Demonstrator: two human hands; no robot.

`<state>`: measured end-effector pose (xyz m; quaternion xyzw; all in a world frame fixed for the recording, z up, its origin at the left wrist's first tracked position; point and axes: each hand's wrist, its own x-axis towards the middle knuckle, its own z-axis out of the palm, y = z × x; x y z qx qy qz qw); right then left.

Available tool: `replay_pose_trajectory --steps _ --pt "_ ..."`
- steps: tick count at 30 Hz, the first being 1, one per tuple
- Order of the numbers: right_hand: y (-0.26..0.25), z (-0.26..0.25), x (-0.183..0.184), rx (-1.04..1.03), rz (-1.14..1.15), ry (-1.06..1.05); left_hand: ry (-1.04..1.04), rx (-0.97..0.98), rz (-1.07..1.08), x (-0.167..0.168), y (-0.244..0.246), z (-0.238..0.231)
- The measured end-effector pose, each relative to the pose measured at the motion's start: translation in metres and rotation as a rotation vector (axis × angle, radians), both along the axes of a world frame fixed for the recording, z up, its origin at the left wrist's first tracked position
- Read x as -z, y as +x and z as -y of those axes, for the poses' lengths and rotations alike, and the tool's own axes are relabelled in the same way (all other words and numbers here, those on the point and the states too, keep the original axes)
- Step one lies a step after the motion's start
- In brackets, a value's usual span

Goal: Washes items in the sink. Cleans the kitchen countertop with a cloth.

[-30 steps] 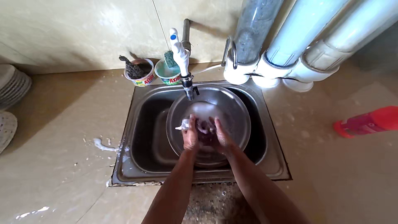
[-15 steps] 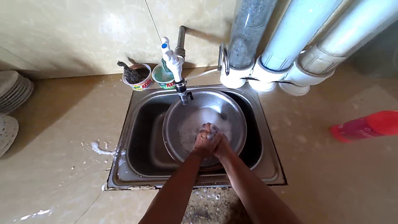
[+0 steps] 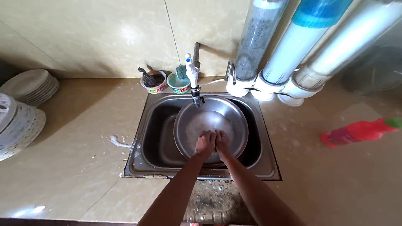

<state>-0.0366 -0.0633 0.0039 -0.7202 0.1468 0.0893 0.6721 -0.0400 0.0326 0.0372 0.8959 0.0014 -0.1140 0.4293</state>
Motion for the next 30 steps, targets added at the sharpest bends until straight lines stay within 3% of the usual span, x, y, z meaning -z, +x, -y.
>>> replay_pose_trajectory --steps 3,5,8,11,14,17,20,22,25,28,30 --pt "-0.026 0.008 -0.014 -0.069 0.121 0.077 -0.25 -0.012 0.419 -0.023 -0.027 -0.024" --pt "-0.046 0.031 -0.021 -0.092 0.276 -0.044 -0.413 -0.031 0.559 -0.06 -0.044 -0.043" --pt "-0.084 0.085 -0.021 0.066 0.477 -0.32 -0.552 -0.07 0.563 -0.115 -0.074 -0.078" --pt "-0.126 0.16 -0.033 0.088 0.454 -0.642 -0.607 -0.059 0.459 -0.135 -0.098 -0.106" --pt "-0.153 0.209 -0.025 0.04 0.338 -0.866 -0.379 0.137 0.368 -0.115 -0.124 -0.113" --pt "-0.155 0.213 -0.018 0.034 0.281 -0.916 0.17 0.363 0.266 -0.065 -0.154 -0.097" --pt "-0.151 0.21 -0.022 -0.041 0.265 -0.966 0.542 0.478 0.179 -0.011 -0.18 -0.07" --pt "-0.151 0.213 -0.025 -0.07 0.275 -0.967 0.646 0.404 0.393 0.014 -0.189 -0.05" --pt "-0.151 0.216 -0.019 -0.087 0.306 -0.965 0.536 0.277 0.492 0.021 -0.194 -0.025" --pt "-0.153 0.223 -0.011 -0.077 0.409 -0.865 0.085 0.074 0.365 -0.001 -0.188 0.0" --pt "-0.153 0.226 -0.006 -0.047 0.499 -0.802 -0.072 0.105 0.491 -0.008 -0.183 0.022"
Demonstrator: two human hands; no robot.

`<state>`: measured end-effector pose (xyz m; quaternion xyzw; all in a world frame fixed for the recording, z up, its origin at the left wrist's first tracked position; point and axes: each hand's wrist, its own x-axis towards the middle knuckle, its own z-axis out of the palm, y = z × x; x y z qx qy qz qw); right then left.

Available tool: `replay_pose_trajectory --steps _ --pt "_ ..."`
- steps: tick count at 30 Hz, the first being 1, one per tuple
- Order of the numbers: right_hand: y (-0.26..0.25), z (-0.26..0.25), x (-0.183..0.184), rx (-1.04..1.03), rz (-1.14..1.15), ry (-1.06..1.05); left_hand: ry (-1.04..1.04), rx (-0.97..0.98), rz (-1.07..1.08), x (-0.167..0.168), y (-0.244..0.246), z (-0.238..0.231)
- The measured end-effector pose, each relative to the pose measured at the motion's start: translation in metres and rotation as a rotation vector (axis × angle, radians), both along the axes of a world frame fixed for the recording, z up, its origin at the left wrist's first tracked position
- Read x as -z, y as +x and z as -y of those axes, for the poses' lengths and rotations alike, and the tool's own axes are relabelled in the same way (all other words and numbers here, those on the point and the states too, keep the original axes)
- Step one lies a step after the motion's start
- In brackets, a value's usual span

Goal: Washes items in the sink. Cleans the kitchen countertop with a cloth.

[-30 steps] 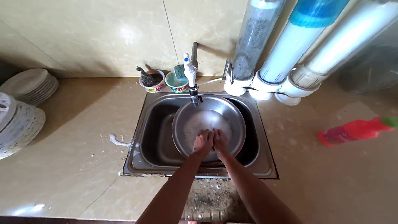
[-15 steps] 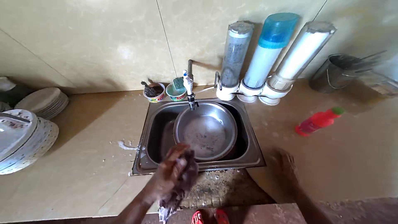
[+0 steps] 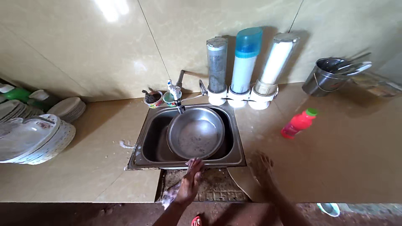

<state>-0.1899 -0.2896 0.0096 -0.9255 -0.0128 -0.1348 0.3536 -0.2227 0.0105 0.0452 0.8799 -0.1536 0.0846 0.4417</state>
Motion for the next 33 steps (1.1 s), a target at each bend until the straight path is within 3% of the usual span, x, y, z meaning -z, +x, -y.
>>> replay_pose_trajectory --steps 2,5,7,9,11,13,16,17,19,21,24,26,28,30,33 --pt "-0.002 0.002 0.0 -0.022 -0.015 0.037 0.105 0.11 0.021 0.003 -0.001 0.027" --pt "0.001 0.004 0.002 -0.026 -0.053 0.047 0.54 0.191 -0.215 0.011 -0.01 0.067" --pt "0.003 0.003 0.001 -0.028 -0.068 0.07 0.685 0.235 -0.163 0.023 -0.01 0.067" --pt "0.001 0.006 0.001 -0.051 -0.056 0.082 0.638 0.299 -0.004 0.034 -0.01 0.039" --pt "0.0 0.009 -0.003 -0.07 -0.08 0.094 0.614 0.236 -0.049 0.025 -0.014 0.005" --pt "0.001 0.01 -0.005 -0.078 -0.098 0.118 0.543 0.018 -0.103 0.014 -0.02 -0.029" --pt "0.002 0.007 0.001 -0.07 -0.016 0.11 0.427 -0.314 0.126 0.011 -0.022 -0.061" --pt "0.002 0.006 0.004 -0.063 0.005 0.107 0.444 -0.389 0.11 0.011 -0.022 -0.059" --pt "0.003 0.005 0.008 -0.054 0.027 0.107 0.547 -0.501 -0.23 0.005 -0.028 -0.026" --pt "0.005 0.004 0.008 -0.04 0.066 0.102 0.622 -0.559 -0.265 0.013 -0.028 0.025" --pt "0.005 0.003 0.011 -0.05 0.1 0.071 0.502 -0.361 -0.13 0.023 -0.04 0.09" --pt "0.004 0.004 0.012 -0.061 0.113 0.076 0.306 -0.22 -0.096 0.026 -0.041 0.103" --pt "0.004 0.005 0.012 -0.07 0.134 0.087 0.106 -0.234 -0.13 0.015 -0.037 0.091" --pt "0.006 0.005 0.012 -0.07 0.153 0.099 0.013 -0.387 -0.118 -0.006 -0.032 0.061" --pt "0.004 0.004 0.009 -0.063 0.126 0.111 0.179 -0.553 -0.041 -0.026 -0.021 -0.011"
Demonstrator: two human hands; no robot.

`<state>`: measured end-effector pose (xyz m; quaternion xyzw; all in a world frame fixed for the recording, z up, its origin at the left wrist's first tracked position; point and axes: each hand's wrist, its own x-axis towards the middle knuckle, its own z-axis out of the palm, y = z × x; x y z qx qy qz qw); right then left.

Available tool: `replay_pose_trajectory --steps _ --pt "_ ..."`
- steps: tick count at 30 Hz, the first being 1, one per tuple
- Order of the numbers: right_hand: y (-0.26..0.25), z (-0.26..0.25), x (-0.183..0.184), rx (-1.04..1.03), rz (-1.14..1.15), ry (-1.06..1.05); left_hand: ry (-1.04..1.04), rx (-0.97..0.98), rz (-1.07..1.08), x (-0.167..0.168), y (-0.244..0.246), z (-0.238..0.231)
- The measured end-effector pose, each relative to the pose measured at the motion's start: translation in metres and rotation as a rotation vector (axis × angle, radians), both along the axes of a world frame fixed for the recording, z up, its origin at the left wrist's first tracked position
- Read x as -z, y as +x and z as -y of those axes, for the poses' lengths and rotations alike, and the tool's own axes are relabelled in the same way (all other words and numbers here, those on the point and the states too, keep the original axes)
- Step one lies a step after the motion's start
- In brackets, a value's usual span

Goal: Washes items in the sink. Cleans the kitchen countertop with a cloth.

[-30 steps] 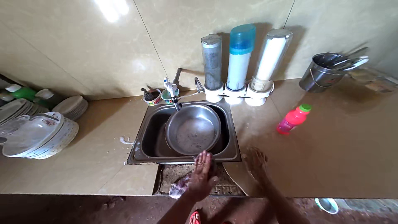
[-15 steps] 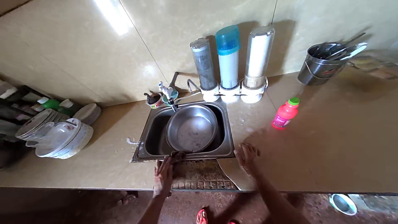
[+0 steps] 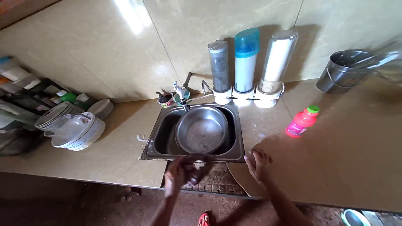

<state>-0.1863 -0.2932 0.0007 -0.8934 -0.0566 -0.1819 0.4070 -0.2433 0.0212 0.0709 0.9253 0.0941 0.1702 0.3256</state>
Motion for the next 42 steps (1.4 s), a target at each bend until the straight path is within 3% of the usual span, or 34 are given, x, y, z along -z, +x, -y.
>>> replay_pose_trajectory --steps 2,4,7,11,13,15,17,19,22,25,28,31,35,38,40,42 --pt "-0.002 0.001 -0.006 -0.009 -0.063 0.004 0.145 -0.017 -0.157 0.004 0.008 -0.036" --pt "-0.002 0.0 -0.006 -0.012 -0.09 -0.006 0.302 -0.031 -0.336 0.025 0.005 -0.031" --pt "0.0 -0.002 -0.003 0.006 -0.042 -0.049 0.46 -0.015 -0.075 0.064 -0.011 0.027" --pt "0.0 -0.005 0.004 0.015 0.057 -0.11 0.292 0.318 0.015 0.065 -0.027 0.107" --pt "0.0 -0.005 0.004 0.01 0.065 -0.12 0.247 0.44 0.119 0.073 -0.025 0.107" --pt "0.001 -0.002 0.006 -0.001 0.075 -0.124 0.257 0.556 0.119 0.074 -0.023 0.075" --pt "0.0 0.0 0.008 -0.004 0.082 -0.12 0.275 0.489 0.071 0.073 -0.028 0.032" --pt "0.0 -0.001 0.008 0.0 0.095 -0.111 0.251 0.289 0.061 0.074 -0.028 -0.004" --pt "0.0 -0.002 0.004 0.012 0.083 -0.063 0.2 0.099 0.04 0.064 -0.026 0.004" --pt "0.001 0.004 0.003 0.135 0.145 0.198 0.15 0.315 0.09 0.066 -0.033 0.063" --pt "0.01 0.023 -0.019 0.497 0.07 0.42 -0.111 0.548 0.046 0.056 -0.033 0.085" --pt "0.039 0.069 -0.033 0.704 0.026 0.555 -0.197 0.28 0.106 0.026 -0.027 0.048" --pt "0.069 0.107 -0.044 0.548 0.059 0.695 0.025 0.021 0.375 -0.017 0.001 -0.075" --pt "0.091 0.124 -0.043 0.418 0.03 0.608 0.248 -0.073 0.139 -0.041 0.011 -0.139" --pt "0.1 0.127 -0.046 0.323 -0.051 0.602 0.288 -0.035 0.061 -0.054 0.012 -0.13" --pt "0.097 0.118 -0.048 0.226 -0.091 0.54 0.189 0.065 0.08 -0.063 0.01 -0.091"
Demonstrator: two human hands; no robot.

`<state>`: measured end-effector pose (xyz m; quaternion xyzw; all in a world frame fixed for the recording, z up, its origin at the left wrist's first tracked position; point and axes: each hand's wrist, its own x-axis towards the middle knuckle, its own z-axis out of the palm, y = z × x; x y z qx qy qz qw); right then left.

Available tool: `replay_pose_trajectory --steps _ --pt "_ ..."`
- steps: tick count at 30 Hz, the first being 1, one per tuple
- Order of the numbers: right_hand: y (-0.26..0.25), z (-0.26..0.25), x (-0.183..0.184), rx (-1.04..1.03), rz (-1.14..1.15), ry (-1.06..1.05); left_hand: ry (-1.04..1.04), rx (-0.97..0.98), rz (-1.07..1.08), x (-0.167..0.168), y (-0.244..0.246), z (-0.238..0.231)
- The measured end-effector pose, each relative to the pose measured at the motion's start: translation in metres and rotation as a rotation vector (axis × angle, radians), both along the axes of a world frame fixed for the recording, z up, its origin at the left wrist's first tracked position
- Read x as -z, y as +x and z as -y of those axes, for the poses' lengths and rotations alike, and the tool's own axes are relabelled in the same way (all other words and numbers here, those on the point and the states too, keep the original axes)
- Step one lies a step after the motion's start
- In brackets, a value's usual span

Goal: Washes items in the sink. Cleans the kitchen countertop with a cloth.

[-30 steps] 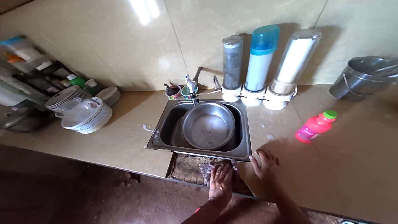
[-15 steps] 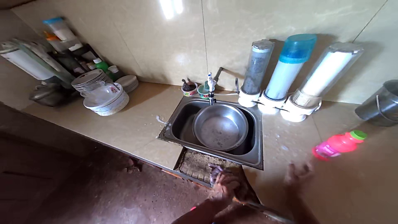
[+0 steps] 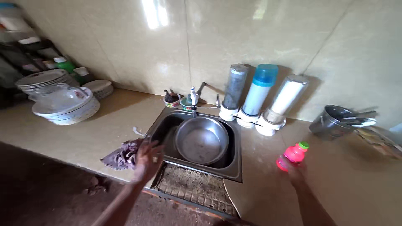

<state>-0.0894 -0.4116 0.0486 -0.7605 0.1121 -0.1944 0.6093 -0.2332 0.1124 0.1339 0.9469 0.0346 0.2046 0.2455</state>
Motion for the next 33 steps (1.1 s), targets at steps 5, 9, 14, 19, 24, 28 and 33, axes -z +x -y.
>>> replay_pose_trajectory --steps 5,9,14,19,24,28,33 --pt "-0.067 -0.101 -0.031 -0.561 0.031 0.027 -0.532 0.453 0.129 -0.013 0.007 0.11" --pt "-0.116 -0.175 -0.023 -1.329 -0.044 0.44 -1.15 0.937 -0.083 -0.024 0.027 0.154" --pt "-0.132 -0.211 -0.028 -1.198 -0.068 0.313 -1.302 0.766 -0.139 -0.021 0.019 0.146" --pt "-0.137 -0.234 -0.042 -0.733 -0.129 -0.528 -1.098 0.32 -0.039 0.0 0.006 0.14" --pt "-0.119 -0.234 -0.046 -0.821 -0.223 -0.779 -0.675 0.43 -0.241 0.006 -0.015 0.082" --pt "-0.119 -0.249 -0.052 -0.949 -0.287 -0.875 -0.464 0.321 -0.401 -0.002 -0.022 0.058" --pt "-0.12 -0.273 -0.049 -0.995 -0.255 -0.866 -0.56 0.303 -0.348 0.002 -0.026 0.033"
